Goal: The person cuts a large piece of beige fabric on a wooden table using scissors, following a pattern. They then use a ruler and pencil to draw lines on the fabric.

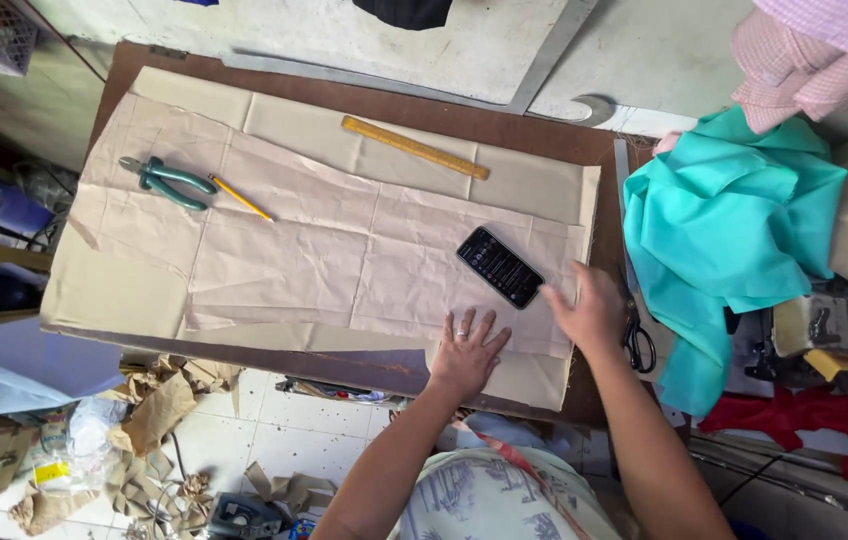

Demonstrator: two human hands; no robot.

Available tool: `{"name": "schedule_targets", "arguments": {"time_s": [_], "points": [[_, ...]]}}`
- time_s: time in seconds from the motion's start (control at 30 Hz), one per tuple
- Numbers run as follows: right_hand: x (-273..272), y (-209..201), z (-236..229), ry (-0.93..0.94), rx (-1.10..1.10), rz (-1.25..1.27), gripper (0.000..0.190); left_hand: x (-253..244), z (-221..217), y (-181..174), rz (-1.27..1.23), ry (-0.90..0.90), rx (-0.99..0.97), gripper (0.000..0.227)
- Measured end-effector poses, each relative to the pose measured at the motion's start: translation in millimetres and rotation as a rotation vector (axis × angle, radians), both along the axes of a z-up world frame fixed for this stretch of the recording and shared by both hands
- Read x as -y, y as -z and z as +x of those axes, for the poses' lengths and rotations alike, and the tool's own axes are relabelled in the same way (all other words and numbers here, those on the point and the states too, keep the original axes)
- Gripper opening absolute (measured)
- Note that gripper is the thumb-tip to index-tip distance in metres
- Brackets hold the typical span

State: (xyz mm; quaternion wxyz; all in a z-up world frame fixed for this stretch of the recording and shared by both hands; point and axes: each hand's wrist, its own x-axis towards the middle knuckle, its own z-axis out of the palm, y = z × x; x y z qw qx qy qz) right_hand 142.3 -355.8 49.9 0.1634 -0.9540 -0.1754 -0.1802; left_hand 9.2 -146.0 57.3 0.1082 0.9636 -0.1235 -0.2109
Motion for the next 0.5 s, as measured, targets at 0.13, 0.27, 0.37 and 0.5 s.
{"name": "schedule_targets", "arguments": {"time_s": [0.13,0.27,0.37,0.5], "points": [[105.8,27.7,-18.7,0.268,-0.173,-0.196,0.04,30.0,-0.2,10.3,-0.039,-0.048,0.026,0.052],[168.6,61.1,-36.3,0.208,-0.358,-0.142,0.04,68.9,-0.4,17.5,-0.071,-0.04,0.075,0.05],[178.5,57.3,-43.6,0.129,-0.386,-0.088,0.046,93.7,-0.6,18.3,-0.076,-0.072,0.067,0.049],[181.6,54.3,-39.2,0.076,-0.385,-0.18,0.048,116.4,-4.7,10.1,-0.063,-0.173,0.025,0.048]]}}
